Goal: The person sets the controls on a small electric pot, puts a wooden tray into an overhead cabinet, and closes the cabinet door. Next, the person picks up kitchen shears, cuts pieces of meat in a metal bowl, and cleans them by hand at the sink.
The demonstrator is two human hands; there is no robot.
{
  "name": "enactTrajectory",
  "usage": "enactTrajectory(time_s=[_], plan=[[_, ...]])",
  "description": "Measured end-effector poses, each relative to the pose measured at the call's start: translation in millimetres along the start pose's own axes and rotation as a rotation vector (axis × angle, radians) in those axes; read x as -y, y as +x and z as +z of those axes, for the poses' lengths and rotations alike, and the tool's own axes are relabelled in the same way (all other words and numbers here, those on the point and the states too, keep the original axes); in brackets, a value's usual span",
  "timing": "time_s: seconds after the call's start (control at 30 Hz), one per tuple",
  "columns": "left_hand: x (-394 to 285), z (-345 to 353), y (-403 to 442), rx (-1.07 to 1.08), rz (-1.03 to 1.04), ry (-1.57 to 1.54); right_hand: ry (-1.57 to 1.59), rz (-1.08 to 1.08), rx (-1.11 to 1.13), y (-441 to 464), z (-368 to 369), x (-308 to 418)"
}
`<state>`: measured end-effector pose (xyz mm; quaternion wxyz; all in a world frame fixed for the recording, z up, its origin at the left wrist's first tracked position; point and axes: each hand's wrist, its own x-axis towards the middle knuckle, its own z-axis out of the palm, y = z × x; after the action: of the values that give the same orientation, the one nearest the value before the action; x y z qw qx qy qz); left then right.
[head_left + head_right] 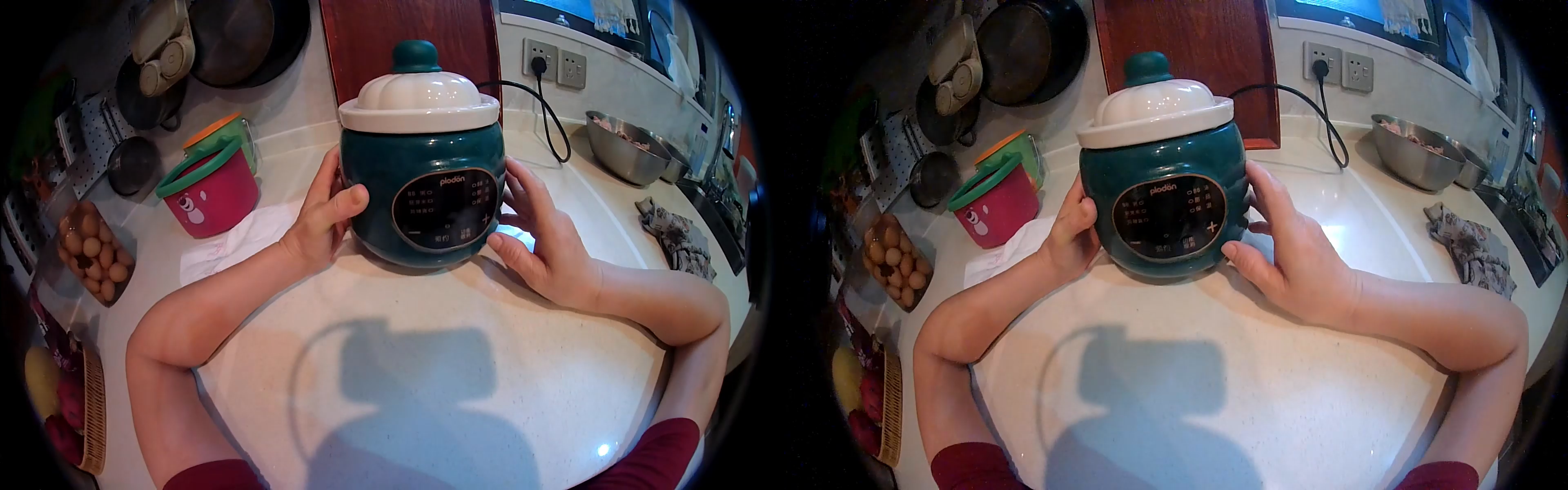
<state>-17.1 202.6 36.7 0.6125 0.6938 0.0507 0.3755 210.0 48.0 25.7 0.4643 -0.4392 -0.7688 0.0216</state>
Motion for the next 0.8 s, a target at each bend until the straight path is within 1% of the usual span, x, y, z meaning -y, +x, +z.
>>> enactTrajectory(time_s=[0.27, 0.33, 0.57, 0.7, 0.77, 0.8], plan=[[0.1, -2.2, 0.9, -0.022, -0.009, 0.034, -0.015, 0.031, 0.006, 0.6, 0.1, 0.0], [0.6, -3.2, 0.3, -0.029, -0.064, 0.019, -0.041, 0.025, 0.006, 0.6, -0.4, -0.3], [-6.4, 3.2, -0.3, -0.046, -0.125, 0.067, -0.139, 0.016, 0.03, -0.7, -0.5, -2.0], [-1.3, -2.1, 0.5, -0.044, -0.087, 0.079, -0.104, 0.007, 0.015, -0.8, 0.8, -2.0], [-1.8, -1.8, -0.1, -0.053, -0.073, 0.078, -0.005, -0.001, -0.034, 0.0, 2.1, -2.2], [-2.2, -1.0, 0.0, -0.043, -0.053, 0.088, -0.007, -0.003, -0.03, -0.6, 2.9, -2.1]])
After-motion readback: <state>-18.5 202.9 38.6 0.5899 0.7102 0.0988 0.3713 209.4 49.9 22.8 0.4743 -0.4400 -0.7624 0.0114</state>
